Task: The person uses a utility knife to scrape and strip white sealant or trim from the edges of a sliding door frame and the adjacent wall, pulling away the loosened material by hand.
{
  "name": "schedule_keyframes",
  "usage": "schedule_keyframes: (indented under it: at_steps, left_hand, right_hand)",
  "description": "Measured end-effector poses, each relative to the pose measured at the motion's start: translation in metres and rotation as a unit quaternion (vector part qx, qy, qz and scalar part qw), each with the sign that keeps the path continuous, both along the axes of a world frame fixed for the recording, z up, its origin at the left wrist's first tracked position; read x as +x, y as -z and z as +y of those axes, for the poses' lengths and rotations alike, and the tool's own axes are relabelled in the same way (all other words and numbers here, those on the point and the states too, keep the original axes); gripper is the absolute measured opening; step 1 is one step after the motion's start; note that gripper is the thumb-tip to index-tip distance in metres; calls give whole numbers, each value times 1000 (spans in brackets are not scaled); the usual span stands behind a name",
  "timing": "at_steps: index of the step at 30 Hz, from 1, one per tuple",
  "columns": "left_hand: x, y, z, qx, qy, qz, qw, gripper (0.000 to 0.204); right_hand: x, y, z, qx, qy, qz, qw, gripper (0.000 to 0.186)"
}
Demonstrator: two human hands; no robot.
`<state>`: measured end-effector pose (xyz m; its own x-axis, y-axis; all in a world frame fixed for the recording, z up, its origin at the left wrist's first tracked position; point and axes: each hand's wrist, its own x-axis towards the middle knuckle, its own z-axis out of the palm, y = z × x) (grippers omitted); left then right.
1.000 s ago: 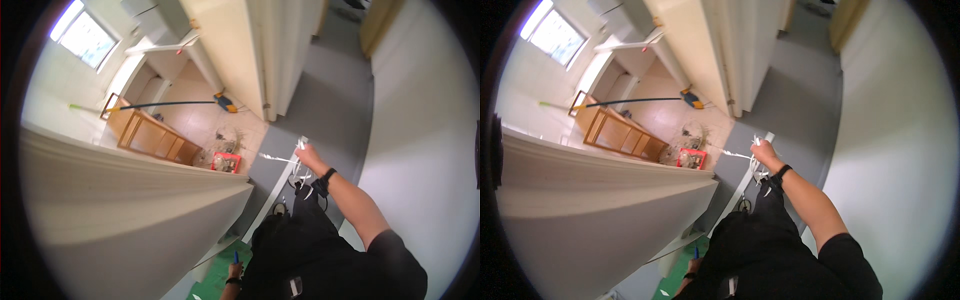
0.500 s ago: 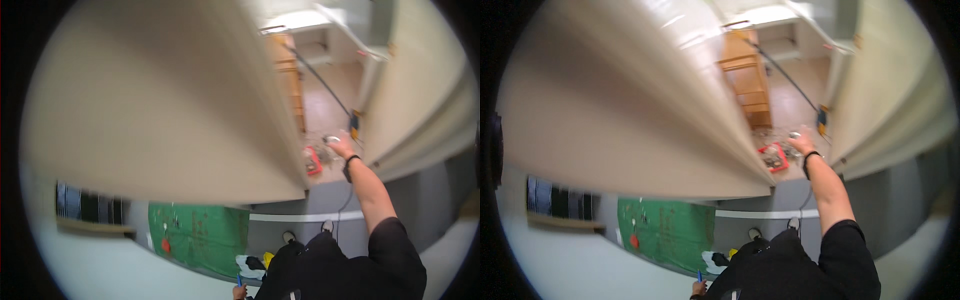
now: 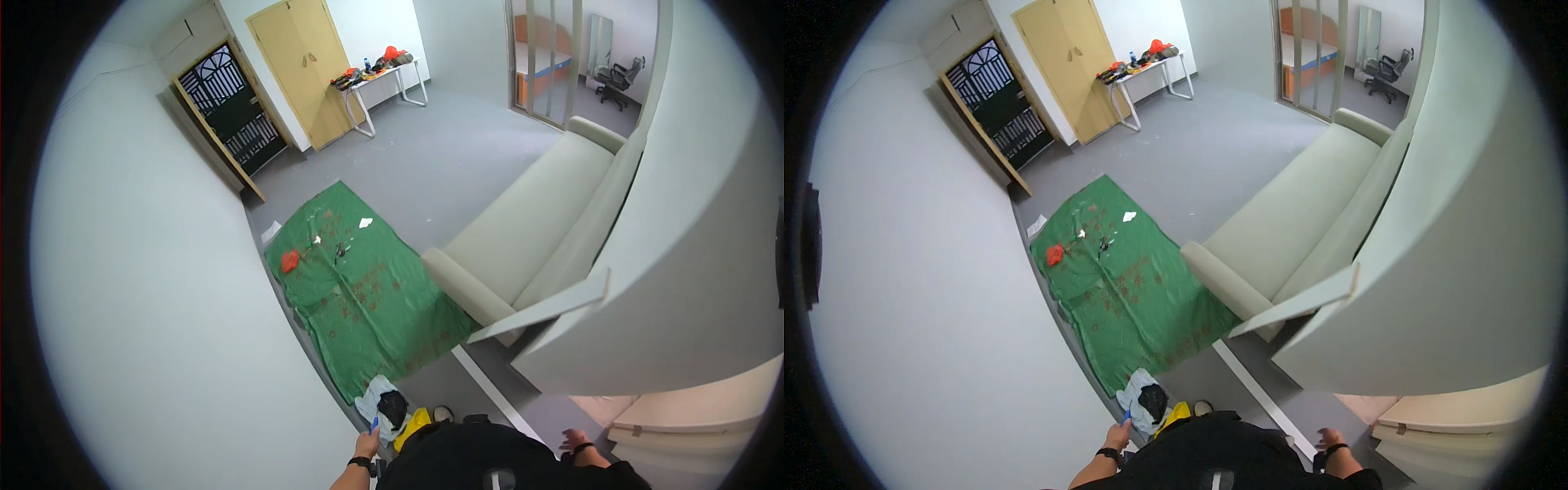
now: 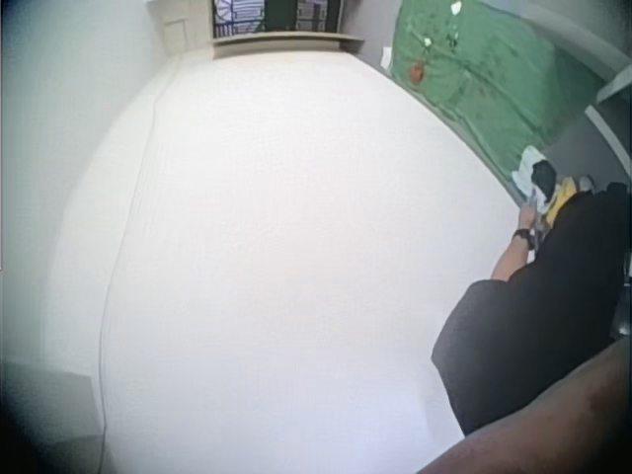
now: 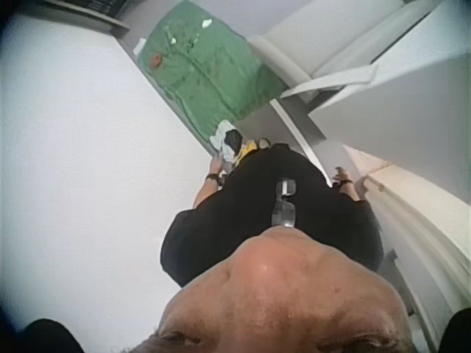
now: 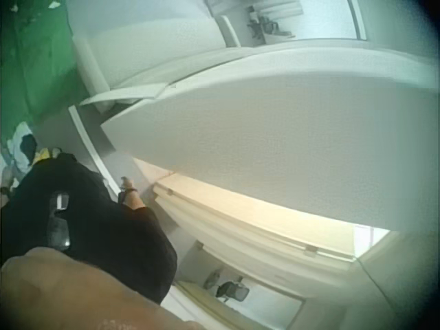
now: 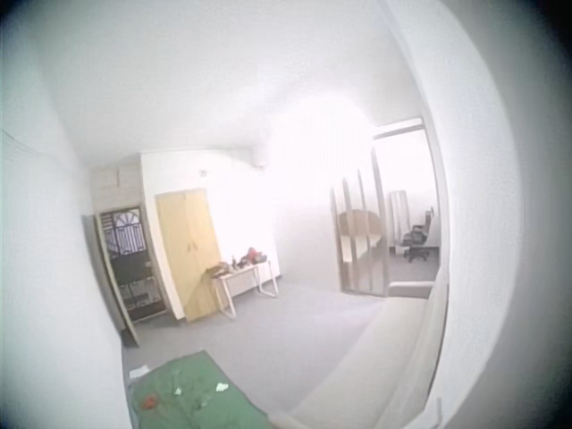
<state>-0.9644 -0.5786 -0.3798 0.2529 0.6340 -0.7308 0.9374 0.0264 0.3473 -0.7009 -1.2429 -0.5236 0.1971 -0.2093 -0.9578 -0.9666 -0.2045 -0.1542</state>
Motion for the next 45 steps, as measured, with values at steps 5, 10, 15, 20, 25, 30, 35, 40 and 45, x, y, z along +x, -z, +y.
schedule_keyframes:
  at_steps: [5, 10, 15, 20, 25, 30, 35, 40, 45]
  left_hand:
    - [90, -5, 97, -20, -62, -126, 990, 54]
    - [188, -12, 186, 23, -64, -180, 981, 53]
    - [297, 7, 233, 93, 171, -146, 970, 48]
    - [240, 83, 328, 161, 362, -122, 910, 46]
    - [367, -1, 438, 31, 101, 68, 992, 46]
    - [546, -13, 574, 70, 36, -62, 995, 42]
    - [698, -9, 696, 72, 52, -124, 988, 40]
    - [816, -6, 836, 71, 67, -110, 989, 38]
    - [927, -15, 983, 91, 52, -80, 991, 39]
  right_hand:
    - [21, -112, 179, 28, -103, 29, 994, 38]
    - [127, -125, 300, 45, -216, -38, 975, 38]
    - [225, -87, 383, 41, -236, -51, 970, 38]
    - [357, -41, 534, 36, -480, -122, 868, 44]
    - [508, -169, 720, 57, -525, -153, 835, 42]
    - [649, -211, 891, 5, -608, -311, 730, 52]
    - [770, -217, 982, 70, -509, -337, 789, 51]
    - [828, -175, 999, -33, -399, -198, 895, 33]
    - [833, -115, 982, -43, -158, -89, 982, 38]
